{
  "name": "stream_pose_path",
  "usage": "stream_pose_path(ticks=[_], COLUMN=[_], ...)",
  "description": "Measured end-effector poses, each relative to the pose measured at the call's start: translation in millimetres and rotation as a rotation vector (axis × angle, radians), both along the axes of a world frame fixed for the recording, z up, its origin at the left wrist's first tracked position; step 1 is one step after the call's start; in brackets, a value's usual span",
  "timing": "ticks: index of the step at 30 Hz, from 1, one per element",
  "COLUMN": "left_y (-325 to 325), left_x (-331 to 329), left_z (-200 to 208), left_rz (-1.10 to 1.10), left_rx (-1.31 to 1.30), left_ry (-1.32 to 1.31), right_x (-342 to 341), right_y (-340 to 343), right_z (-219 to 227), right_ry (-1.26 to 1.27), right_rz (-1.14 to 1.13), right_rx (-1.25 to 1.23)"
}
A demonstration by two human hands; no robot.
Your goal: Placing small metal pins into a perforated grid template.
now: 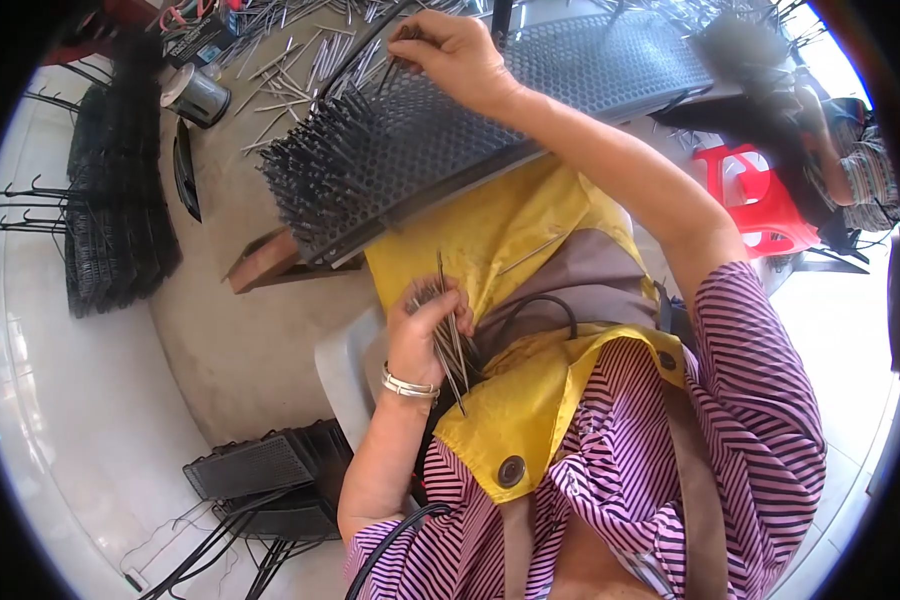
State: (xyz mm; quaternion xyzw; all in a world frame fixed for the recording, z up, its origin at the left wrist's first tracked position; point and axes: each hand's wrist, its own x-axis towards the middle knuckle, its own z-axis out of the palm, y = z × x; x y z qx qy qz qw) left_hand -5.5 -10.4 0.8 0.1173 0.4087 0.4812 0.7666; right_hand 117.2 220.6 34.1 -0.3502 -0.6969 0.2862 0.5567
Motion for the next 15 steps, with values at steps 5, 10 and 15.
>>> stream_pose_path(ticks=[5, 10, 15], left_y=[-5.0, -12.0, -16.9], left_x=[2.4, 4.8, 10.6], left_z=[3.2, 4.1, 0.7], left_rz=[0.043, 0.08, 0.097], left_rx=[-0.021, 0.014, 0.039], left_ry=[0.014, -0.035, 0.006], right_x=[2.9, 1.9, -8.3], right_y=[4.5, 7.1, 16.6], right_z=[5.4, -0.7, 4.6], right_ry=[-0.132, -0.077, -0.416], right_rz=[0.057, 0.148, 0.219], right_rx=[0.077, 0.002, 0.255])
